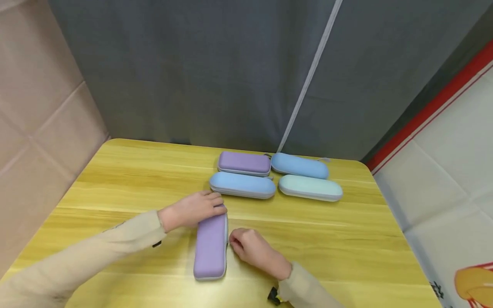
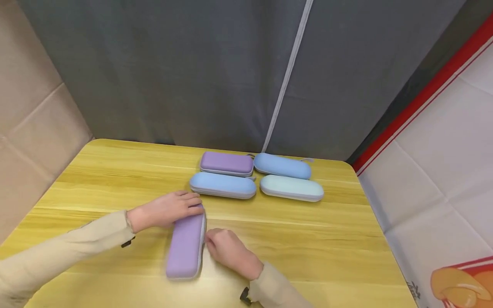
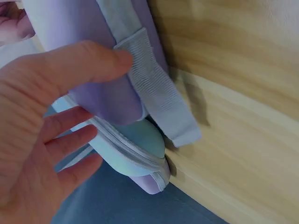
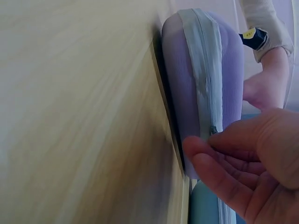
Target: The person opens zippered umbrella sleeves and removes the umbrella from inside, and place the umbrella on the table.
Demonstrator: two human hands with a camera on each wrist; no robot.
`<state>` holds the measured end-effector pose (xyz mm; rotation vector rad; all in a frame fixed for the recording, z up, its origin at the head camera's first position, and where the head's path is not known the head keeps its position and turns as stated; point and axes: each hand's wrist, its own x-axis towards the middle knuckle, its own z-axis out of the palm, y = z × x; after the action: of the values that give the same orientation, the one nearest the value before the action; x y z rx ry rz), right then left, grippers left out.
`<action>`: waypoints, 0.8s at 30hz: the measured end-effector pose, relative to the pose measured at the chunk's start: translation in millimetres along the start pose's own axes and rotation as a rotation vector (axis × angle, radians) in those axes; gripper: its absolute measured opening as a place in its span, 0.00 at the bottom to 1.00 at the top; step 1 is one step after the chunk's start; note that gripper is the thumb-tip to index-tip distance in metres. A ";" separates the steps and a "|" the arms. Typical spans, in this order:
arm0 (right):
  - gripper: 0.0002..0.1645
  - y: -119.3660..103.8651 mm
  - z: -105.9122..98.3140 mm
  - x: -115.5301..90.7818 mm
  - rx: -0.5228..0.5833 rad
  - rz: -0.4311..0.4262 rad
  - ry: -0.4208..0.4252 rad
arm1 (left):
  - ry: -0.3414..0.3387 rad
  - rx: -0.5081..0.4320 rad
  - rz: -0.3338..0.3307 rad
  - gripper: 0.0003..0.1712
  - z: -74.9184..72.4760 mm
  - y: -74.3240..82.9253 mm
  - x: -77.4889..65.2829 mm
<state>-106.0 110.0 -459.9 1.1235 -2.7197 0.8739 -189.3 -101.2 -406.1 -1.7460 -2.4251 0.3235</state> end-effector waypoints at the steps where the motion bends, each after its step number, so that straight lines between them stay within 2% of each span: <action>1: 0.05 0.6 0.0 -0.8 -0.002 0.003 0.004 | -0.007 -0.020 -0.013 0.36 -0.4 0.0 -1.4; 6: 0.05 2.8 -0.7 -4.8 0.005 -0.007 0.007 | -0.019 -0.164 -0.096 0.38 1.0 -0.7 -10.0; 11: 0.05 6.7 -5.4 -9.1 0.017 0.016 -0.007 | 0.007 -0.292 -0.173 0.42 4.4 -3.3 -19.8; 16: 0.05 14.5 -13.7 -13.2 0.031 0.061 -0.026 | 0.025 -0.375 -0.229 0.43 9.1 -5.2 -25.7; 24: 0.04 24.6 -25.1 -20.4 0.056 0.075 -0.022 | 0.043 -0.474 -0.289 0.43 14.0 -6.0 -30.9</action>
<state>-111.1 150.1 -456.2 1.0524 -2.7880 0.9598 -188.2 -133.6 -417.7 -1.4829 -2.8340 -0.3444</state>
